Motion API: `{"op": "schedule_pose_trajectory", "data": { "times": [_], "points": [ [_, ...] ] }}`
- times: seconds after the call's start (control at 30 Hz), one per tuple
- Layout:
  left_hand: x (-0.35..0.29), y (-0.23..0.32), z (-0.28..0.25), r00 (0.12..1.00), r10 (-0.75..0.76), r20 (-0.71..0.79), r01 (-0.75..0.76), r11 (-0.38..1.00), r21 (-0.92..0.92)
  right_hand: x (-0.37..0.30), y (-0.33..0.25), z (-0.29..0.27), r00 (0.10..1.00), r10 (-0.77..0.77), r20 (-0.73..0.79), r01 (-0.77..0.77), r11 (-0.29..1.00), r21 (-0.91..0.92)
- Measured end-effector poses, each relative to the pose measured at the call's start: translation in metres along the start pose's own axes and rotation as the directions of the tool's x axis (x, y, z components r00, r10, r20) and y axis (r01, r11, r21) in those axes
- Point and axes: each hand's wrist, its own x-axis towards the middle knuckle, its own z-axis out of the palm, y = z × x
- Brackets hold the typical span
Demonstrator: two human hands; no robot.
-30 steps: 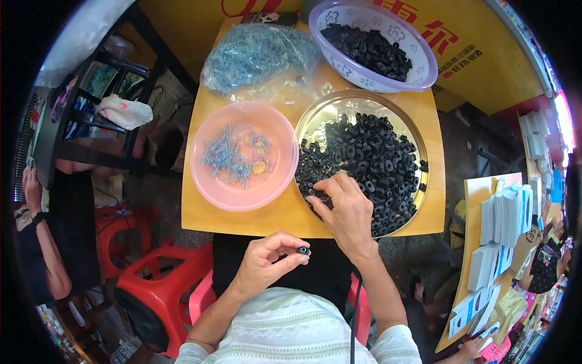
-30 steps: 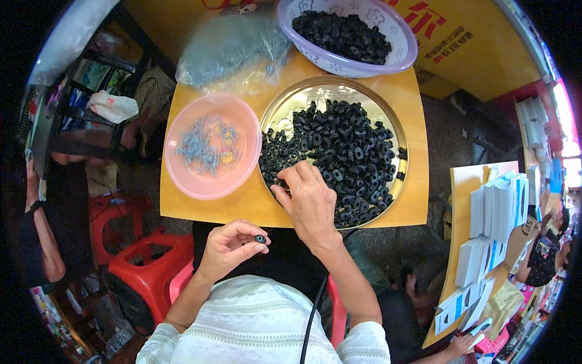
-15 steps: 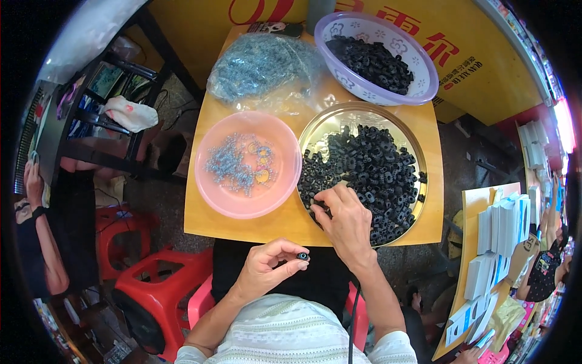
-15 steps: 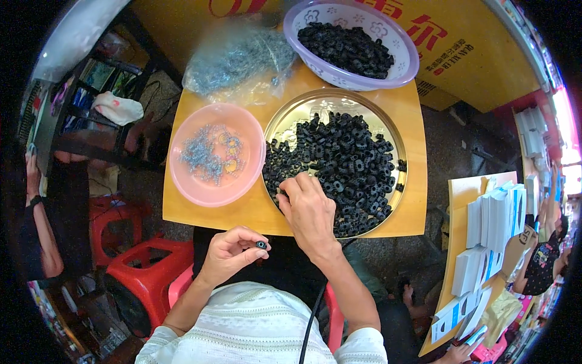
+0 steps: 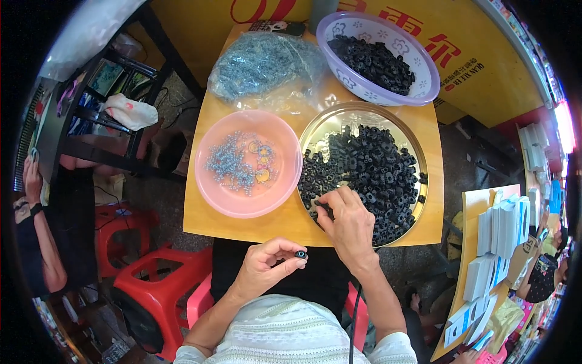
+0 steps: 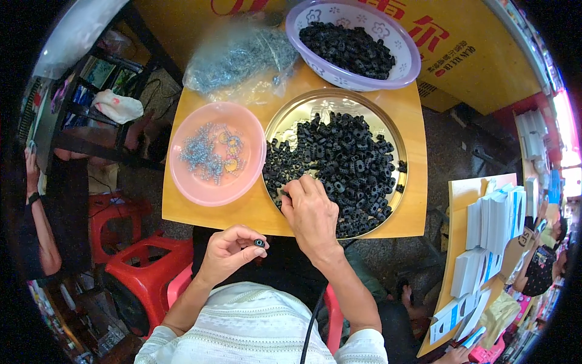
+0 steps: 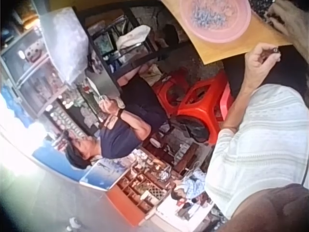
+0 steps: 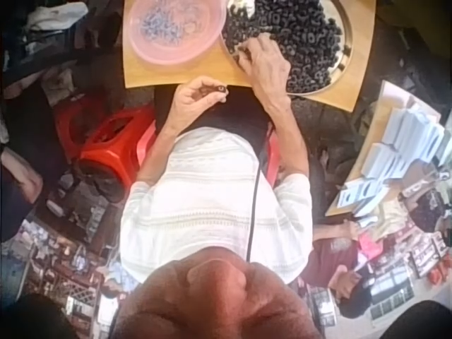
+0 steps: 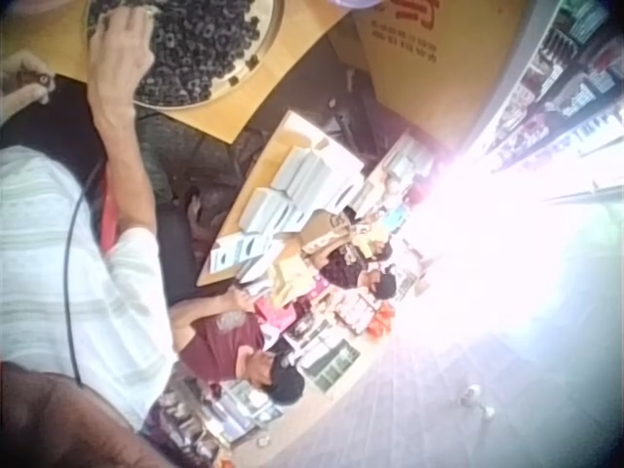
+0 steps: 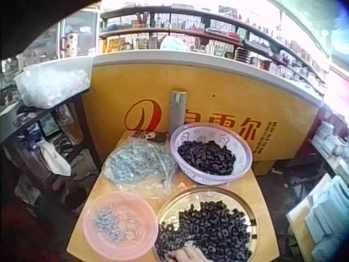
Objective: The person assembles small black plastic components with metallic pieces by hand.
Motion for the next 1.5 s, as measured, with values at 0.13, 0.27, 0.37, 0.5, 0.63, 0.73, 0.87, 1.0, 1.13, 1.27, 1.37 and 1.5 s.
{"op": "schedule_pose_trajectory", "data": {
  "times": [0.13,0.27,0.37,0.5,0.63,0.73,0.87,1.0,1.13,1.27,1.37,1.5],
  "points": [
    [0.0,0.0,-0.001,1.0,0.008,-0.001,-0.008,1.0,-0.002,-0.001,0.0,-0.001,1.0,-0.015,-0.003,0.015,1.0,-0.002],
    [0.0,0.004,-0.002,1.0,0.012,-0.022,-0.013,1.0,-0.027,-0.004,-0.003,-0.014,0.995,0.084,0.049,-0.096,0.922,0.375],
    [0.001,0.005,-0.006,0.995,0.074,-0.066,-0.077,0.996,-0.05,-0.007,-0.01,-0.03,0.947,0.165,0.276,-0.307,0.72,0.622],
    [0.003,0.013,-0.007,0.993,0.106,-0.055,-0.108,0.994,-0.027,-0.018,-0.017,-0.033,0.898,0.113,0.425,-0.439,0.288,0.851],
    [0.006,0.018,-0.003,0.988,0.141,-0.056,-0.141,0.99,0.01,-0.02,-0.022,-0.04,0.895,0.051,0.443,-0.433,0.332,0.838],
    [0.005,0.019,-0.006,0.984,0.165,-0.071,-0.155,0.98,0.123,-0.02,-0.028,-0.039,0.927,-0.054,0.371,-0.31,0.442,0.841],
    [0.006,0.019,-0.009,0.975,0.217,-0.051,-0.195,0.94,0.281,-0.019,-0.031,-0.04,0.925,-0.071,0.373,-0.279,0.54,0.794],
    [0.004,0.022,-0.009,0.973,0.227,-0.043,-0.198,0.915,0.353,-0.018,-0.032,-0.037,0.925,-0.069,0.374,-0.258,0.61,0.749],
    [0.004,0.022,-0.008,0.979,0.192,-0.063,-0.161,0.928,0.335,-0.02,-0.034,-0.033,0.916,-0.013,0.401,-0.321,0.575,0.752],
    [0.005,0.018,-0.011,0.977,0.206,-0.056,-0.173,0.917,0.358,-0.017,-0.035,-0.035,0.879,0.043,0.474,-0.396,0.619,0.678],
    [0.005,0.016,-0.012,0.982,0.178,-0.062,-0.142,0.914,0.381,-0.02,-0.037,-0.03,0.903,0.051,0.427,-0.353,0.656,0.667],
    [0.006,0.013,-0.011,0.993,0.102,-0.06,-0.068,0.911,0.408,-0.028,-0.03,-0.018,0.941,0.002,0.338,-0.225,0.748,0.624]
  ]
}}
